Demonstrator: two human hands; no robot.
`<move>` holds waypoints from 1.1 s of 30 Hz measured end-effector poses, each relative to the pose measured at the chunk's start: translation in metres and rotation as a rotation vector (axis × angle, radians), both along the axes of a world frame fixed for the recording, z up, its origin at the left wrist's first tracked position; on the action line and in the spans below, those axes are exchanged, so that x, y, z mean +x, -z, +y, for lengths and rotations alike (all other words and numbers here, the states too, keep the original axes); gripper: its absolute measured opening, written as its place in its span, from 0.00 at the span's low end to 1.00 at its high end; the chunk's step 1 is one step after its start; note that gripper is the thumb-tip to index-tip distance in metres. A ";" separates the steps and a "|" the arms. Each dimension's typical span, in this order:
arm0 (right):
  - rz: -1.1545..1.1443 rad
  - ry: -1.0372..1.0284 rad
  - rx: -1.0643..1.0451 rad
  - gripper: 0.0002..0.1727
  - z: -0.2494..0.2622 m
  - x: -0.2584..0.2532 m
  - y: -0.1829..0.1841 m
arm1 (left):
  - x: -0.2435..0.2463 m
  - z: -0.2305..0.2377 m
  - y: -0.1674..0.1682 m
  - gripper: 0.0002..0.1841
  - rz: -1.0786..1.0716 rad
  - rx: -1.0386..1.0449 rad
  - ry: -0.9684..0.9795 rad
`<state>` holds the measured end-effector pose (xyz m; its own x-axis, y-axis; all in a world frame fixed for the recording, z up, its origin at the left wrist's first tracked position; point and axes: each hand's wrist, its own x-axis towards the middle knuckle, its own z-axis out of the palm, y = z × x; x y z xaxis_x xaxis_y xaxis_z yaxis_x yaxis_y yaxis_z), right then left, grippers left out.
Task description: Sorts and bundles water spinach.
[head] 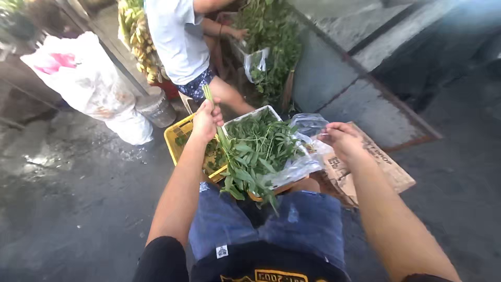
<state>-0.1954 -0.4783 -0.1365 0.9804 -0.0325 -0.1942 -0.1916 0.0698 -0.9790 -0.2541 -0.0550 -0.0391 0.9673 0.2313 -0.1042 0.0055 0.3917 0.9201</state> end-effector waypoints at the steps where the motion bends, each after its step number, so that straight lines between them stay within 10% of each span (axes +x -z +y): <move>1: 0.038 -0.030 0.068 0.15 0.006 -0.012 -0.010 | -0.003 -0.004 0.000 0.24 -0.011 0.006 0.028; 6: -0.078 -0.223 0.208 0.28 0.048 -0.053 -0.059 | -0.012 -0.030 -0.013 0.25 -0.108 0.053 0.231; 15: -0.669 -0.440 0.078 0.22 0.112 -0.078 -0.107 | -0.038 -0.053 -0.029 0.22 -0.258 0.130 0.353; 22: -0.795 -0.345 0.070 0.29 0.170 -0.096 -0.126 | -0.093 -0.071 -0.002 0.18 -0.263 0.632 0.366; 27: -0.775 -0.384 -0.312 0.21 0.166 -0.096 -0.123 | -0.097 -0.084 0.012 0.16 -0.241 0.914 0.433; 33: -0.763 -0.456 -0.403 0.21 0.150 -0.092 -0.119 | -0.092 -0.079 0.020 0.19 -0.117 0.611 0.627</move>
<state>-0.2878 -0.3286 -0.0179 0.7732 0.4564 0.4404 0.5780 -0.2215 -0.7854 -0.3460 -0.1338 -0.0593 0.9315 -0.3626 -0.0278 -0.0533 -0.2118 0.9759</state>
